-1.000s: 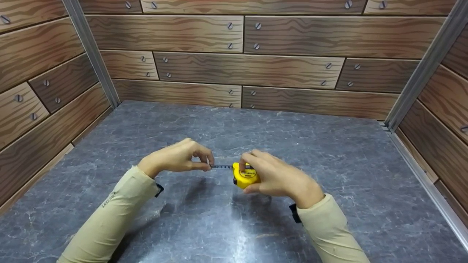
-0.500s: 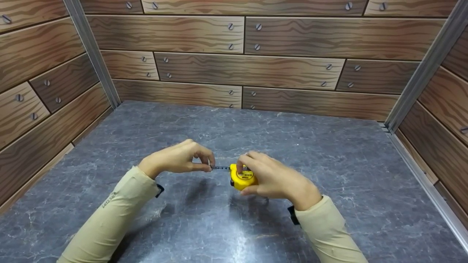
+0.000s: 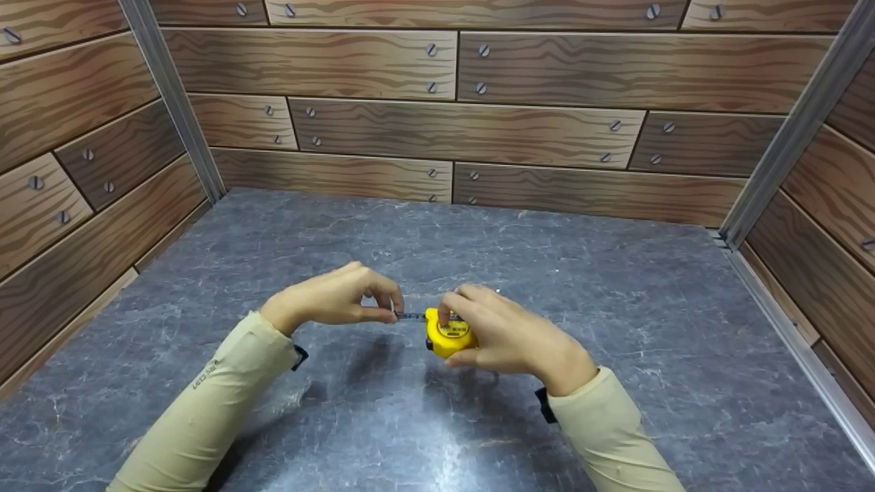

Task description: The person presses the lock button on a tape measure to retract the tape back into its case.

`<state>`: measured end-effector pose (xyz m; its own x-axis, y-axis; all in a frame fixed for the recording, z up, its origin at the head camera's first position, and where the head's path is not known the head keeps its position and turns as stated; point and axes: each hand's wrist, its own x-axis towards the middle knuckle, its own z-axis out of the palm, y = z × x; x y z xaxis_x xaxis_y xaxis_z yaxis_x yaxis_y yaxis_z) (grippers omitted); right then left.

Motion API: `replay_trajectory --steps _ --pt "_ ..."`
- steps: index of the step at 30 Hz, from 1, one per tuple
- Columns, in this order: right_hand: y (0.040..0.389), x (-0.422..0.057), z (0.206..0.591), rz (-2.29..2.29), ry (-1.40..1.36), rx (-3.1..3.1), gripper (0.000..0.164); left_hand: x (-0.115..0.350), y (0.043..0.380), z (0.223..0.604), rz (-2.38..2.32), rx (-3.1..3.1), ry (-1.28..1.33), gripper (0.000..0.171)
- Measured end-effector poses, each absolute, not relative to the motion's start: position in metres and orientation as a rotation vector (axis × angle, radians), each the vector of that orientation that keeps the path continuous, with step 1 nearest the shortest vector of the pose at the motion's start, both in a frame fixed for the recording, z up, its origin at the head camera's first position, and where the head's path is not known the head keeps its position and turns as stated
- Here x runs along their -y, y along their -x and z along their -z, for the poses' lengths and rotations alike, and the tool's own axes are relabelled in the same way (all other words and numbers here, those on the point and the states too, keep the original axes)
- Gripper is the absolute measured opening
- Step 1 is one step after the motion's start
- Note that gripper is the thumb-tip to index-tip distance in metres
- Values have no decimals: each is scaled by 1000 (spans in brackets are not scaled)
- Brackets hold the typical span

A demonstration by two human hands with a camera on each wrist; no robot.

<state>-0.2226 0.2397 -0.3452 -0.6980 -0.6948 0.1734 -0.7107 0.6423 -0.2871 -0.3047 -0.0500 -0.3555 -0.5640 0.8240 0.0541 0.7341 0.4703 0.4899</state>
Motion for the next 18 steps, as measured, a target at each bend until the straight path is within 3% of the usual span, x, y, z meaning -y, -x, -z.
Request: replay_trajectory --steps 18 --pt "224 -235 350 -515 -1237 2792 43 46 304 358 -680 -2514 -1369 13"
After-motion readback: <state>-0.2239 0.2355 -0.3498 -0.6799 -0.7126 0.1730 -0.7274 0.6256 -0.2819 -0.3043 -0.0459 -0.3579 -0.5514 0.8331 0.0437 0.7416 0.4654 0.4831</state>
